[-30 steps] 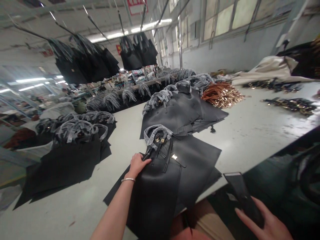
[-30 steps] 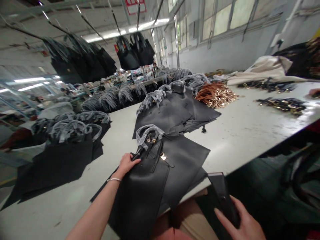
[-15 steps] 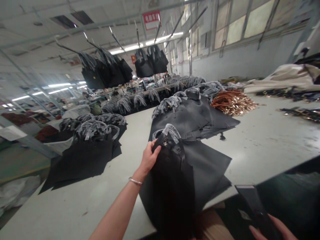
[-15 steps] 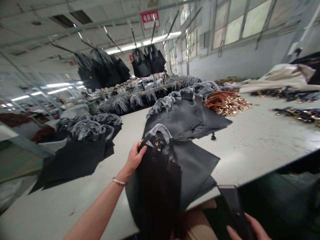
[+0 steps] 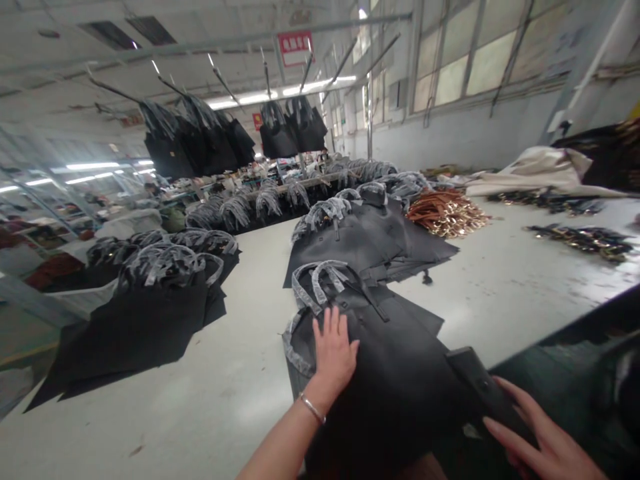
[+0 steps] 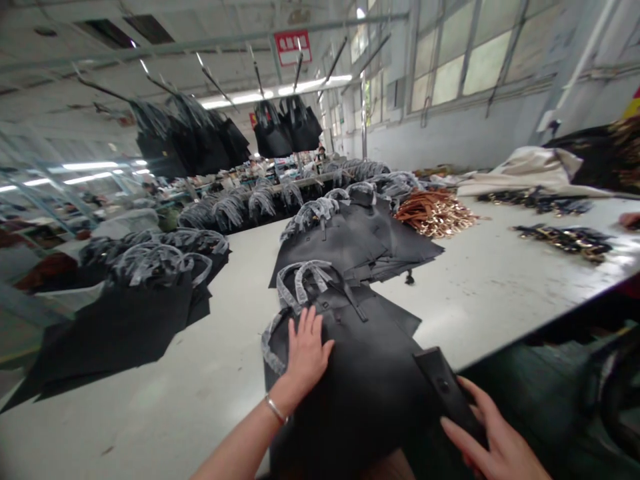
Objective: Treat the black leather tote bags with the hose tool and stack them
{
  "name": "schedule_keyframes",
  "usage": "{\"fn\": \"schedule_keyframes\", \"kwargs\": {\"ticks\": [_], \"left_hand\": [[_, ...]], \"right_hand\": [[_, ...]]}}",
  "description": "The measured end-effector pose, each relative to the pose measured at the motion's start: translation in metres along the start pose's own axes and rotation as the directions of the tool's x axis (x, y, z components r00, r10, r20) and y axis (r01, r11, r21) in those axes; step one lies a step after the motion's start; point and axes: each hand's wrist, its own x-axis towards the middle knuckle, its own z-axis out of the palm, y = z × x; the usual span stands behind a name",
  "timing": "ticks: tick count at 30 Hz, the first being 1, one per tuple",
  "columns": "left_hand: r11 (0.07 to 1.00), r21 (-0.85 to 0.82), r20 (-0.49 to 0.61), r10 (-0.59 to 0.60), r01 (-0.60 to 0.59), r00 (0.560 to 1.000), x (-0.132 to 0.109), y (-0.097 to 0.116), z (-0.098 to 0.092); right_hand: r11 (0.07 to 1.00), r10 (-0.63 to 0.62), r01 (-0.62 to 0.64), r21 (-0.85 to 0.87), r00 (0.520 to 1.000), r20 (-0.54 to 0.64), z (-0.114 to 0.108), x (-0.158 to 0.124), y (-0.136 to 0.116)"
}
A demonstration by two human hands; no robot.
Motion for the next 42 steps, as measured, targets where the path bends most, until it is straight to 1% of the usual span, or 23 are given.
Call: {"fn": "schedule_keyframes", "kwargs": {"ticks": [1, 3, 4, 5, 7, 9, 12, 15, 19, 24, 27, 30, 32, 34, 36, 37, 39, 41, 42], "left_hand": [[0.994, -0.044, 0.048, 0.099, -0.096, 0.994, -0.005, 0.007, 0.003], [0.957, -0.147, 0.144, 0.272, -0.251, 0.952, -0.015, 0.018, 0.006], [0.939, -0.189, 0.179, 0.319, -0.286, 0.931, -0.021, 0.023, 0.008], [0.929, -0.223, 0.205, 0.340, -0.295, 0.918, -0.028, 0.026, 0.009], [0.925, -0.271, 0.235, 0.333, -0.268, 0.913, -0.042, 0.030, 0.012], [0.921, -0.310, 0.245, 0.318, -0.237, 0.916, -0.055, 0.031, 0.014], [0.906, -0.359, 0.238, 0.322, -0.225, 0.916, -0.061, 0.033, 0.012], [0.893, -0.383, 0.221, 0.338, -0.237, 0.915, -0.052, 0.037, 0.008], [0.883, -0.394, 0.193, 0.353, -0.257, 0.916, -0.035, 0.042, 0.010], [0.861, -0.429, 0.182, 0.379, -0.274, 0.907, -0.031, 0.039, 0.016], [0.851, -0.461, 0.186, 0.371, -0.253, 0.910, -0.031, 0.037, 0.017], [0.846, -0.482, 0.190, 0.354, -0.227, 0.916, -0.031, 0.036, 0.016], [0.844, -0.487, 0.194, 0.356, -0.226, 0.914, -0.030, 0.035, 0.015], [0.840, -0.493, 0.196, 0.363, -0.229, 0.911, -0.029, 0.035, 0.014], [0.837, -0.499, 0.196, 0.363, -0.226, 0.911, -0.029, 0.035, 0.013], [0.837, -0.499, 0.197, 0.360, -0.223, 0.912, -0.029, 0.035, 0.013], [0.838, -0.500, 0.197, 0.355, -0.218, 0.914, -0.029, 0.035, 0.013], [0.837, -0.504, 0.193, 0.352, -0.215, 0.916, -0.030, 0.035, 0.014], [0.835, -0.507, 0.191, 0.352, -0.215, 0.916, -0.030, 0.035, 0.015]], "right_hand": [[1.000, 0.022, -0.024, 0.020, 0.997, 0.073, -0.001, 0.006, -0.009], [0.998, 0.046, -0.053, 0.033, 0.983, 0.179, -0.002, 0.020, -0.024], [0.998, 0.056, -0.063, 0.027, 0.977, 0.207, -0.001, 0.029, -0.030], [0.997, 0.067, -0.074, 0.019, 0.971, 0.230, -0.001, 0.038, -0.035], [0.994, 0.101, -0.111, 0.019, 0.954, 0.283, 0.002, 0.055, -0.043], [0.986, 0.125, -0.156, 0.060, 0.929, 0.348, 0.005, 0.070, -0.051], [0.971, 0.133, -0.208, 0.121, 0.881, 0.453, 0.010, 0.088, -0.063], [0.965, 0.160, -0.244, 0.094, 0.837, 0.523, 0.016, 0.101, -0.077], [0.966, 0.193, -0.256, 0.037, 0.808, 0.557, 0.030, 0.121, -0.092], [0.968, 0.192, -0.249, 0.007, 0.765, 0.614, 0.049, 0.147, -0.101], [0.968, 0.204, -0.249, -0.019, 0.747, 0.633, 0.050, 0.152, -0.105], [0.958, 0.260, -0.275, -0.080, 0.714, 0.651, 0.045, 0.148, -0.109], [0.951, 0.281, -0.294, -0.094, 0.696, 0.661, 0.045, 0.146, -0.111], [0.952, 0.268, -0.296, -0.074, 0.697, 0.665, 0.051, 0.147, -0.114], [0.960, 0.236, -0.275, -0.043, 0.721, 0.651, 0.061, 0.153, -0.117], [0.966, 0.217, -0.259, -0.027, 0.744, 0.632, 0.064, 0.157, -0.119], [0.975, 0.177, -0.222, 0.011, 0.808, 0.562, 0.063, 0.165, -0.121], [0.980, 0.153, -0.195, 0.040, 0.866, 0.477, 0.051, 0.172, -0.121], [0.980, 0.155, -0.195, 0.045, 0.882, 0.446, 0.041, 0.174, -0.120]]}}
